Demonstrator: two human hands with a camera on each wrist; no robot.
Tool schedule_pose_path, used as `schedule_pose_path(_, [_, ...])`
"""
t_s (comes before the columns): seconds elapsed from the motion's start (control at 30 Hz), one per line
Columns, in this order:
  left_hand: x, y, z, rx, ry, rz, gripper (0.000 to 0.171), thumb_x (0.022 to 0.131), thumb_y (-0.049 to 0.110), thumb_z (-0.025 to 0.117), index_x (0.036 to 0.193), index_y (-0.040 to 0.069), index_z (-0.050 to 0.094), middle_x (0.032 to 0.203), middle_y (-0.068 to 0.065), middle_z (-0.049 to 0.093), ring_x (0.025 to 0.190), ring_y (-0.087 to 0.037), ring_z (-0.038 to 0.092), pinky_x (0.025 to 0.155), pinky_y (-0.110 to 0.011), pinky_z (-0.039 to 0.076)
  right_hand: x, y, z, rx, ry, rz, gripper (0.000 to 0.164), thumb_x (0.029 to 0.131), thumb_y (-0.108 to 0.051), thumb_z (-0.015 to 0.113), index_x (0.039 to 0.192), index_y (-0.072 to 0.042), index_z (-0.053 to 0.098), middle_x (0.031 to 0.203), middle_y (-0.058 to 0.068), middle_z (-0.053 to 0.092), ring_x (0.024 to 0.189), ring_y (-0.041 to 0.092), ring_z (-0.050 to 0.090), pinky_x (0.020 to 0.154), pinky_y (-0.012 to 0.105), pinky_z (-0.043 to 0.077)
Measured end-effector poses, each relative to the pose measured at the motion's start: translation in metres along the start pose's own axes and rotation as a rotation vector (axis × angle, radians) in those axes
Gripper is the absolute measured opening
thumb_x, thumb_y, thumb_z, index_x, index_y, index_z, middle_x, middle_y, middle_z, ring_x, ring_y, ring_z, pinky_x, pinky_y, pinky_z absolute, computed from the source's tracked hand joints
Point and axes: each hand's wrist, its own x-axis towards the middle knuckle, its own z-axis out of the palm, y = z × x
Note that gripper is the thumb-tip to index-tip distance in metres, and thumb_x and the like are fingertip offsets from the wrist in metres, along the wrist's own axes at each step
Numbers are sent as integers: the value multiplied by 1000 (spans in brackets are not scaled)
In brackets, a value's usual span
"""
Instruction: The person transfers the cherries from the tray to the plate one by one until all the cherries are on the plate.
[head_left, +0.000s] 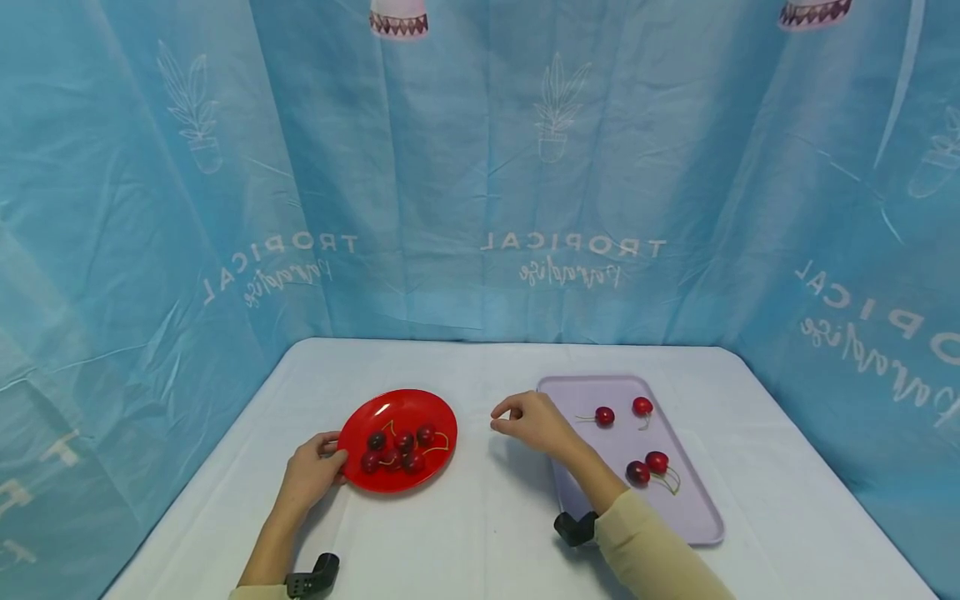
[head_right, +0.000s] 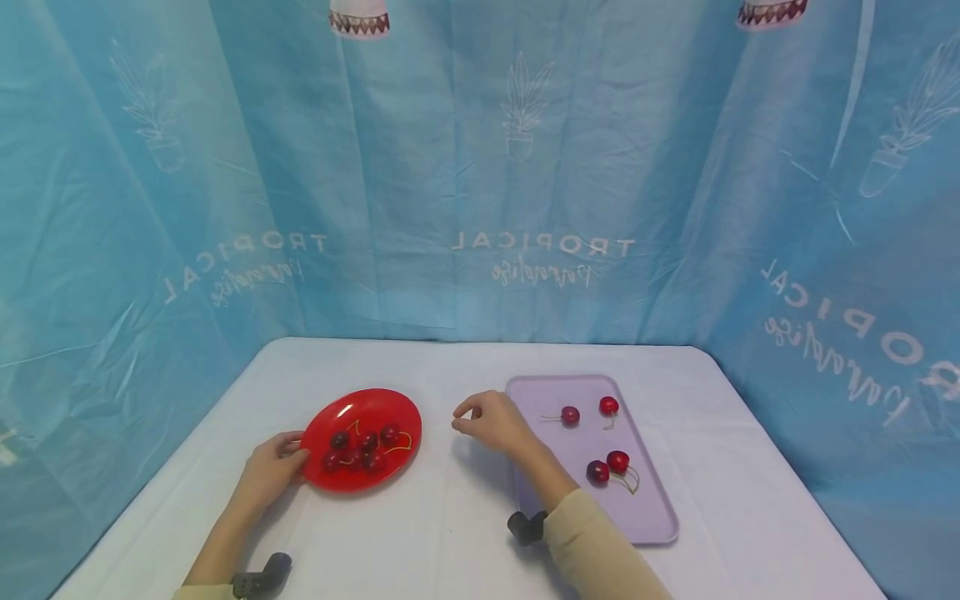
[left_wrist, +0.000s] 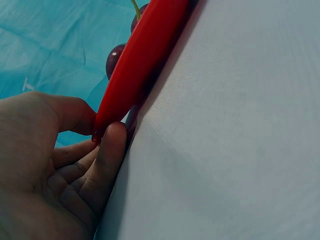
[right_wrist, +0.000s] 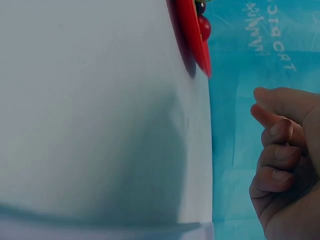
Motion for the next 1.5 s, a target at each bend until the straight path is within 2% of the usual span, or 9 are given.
schedule_pose_path(0.33, [0,-1,0,4,4,8,47,89,12,57,132,-6,48,117,-26,58,67,-17,62,56,-18,51,-6,13,-15,-6,20,50,23,84,-25,73,101,-9,75,61,-1,54,53,14,46,48,28,39])
schedule_pose_path(0.63, [0,-2,1,2,-3,0,46,90,12,57,132,-5,48,117,-26,58,68,-17,62,59,-22,53,-14,27,-26,-43,59,68,23,83,-26,75,100,-11,75,62,-3,55,55,14,48,50,28,41])
schedule_pose_path(0.9, [1,-1,0,4,-1,9,46,90,12,57,132,-5,48,116,-24,58,70,-18,61,58,-20,52,-20,36,-44,-61,73,102,22,82,-23,75,100,-10,75,63,-1,55,54,15,47,48,30,39])
schedule_pose_path(1.23, [-1,2,0,10,6,1,47,90,12,57,132,-6,48,116,-25,58,70,-18,61,54,-16,49,-24,54,-58,-156,84,121,16,83,-24,73,96,-13,76,68,-3,56,60,16,49,53,31,42])
schedule_pose_path(1.5, [-1,1,0,6,6,9,47,89,13,58,131,-6,49,115,-25,58,69,-18,61,57,-18,51,-29,66,-66,-258,102,154,17,82,-25,74,95,-14,75,69,-4,58,59,15,51,53,30,44])
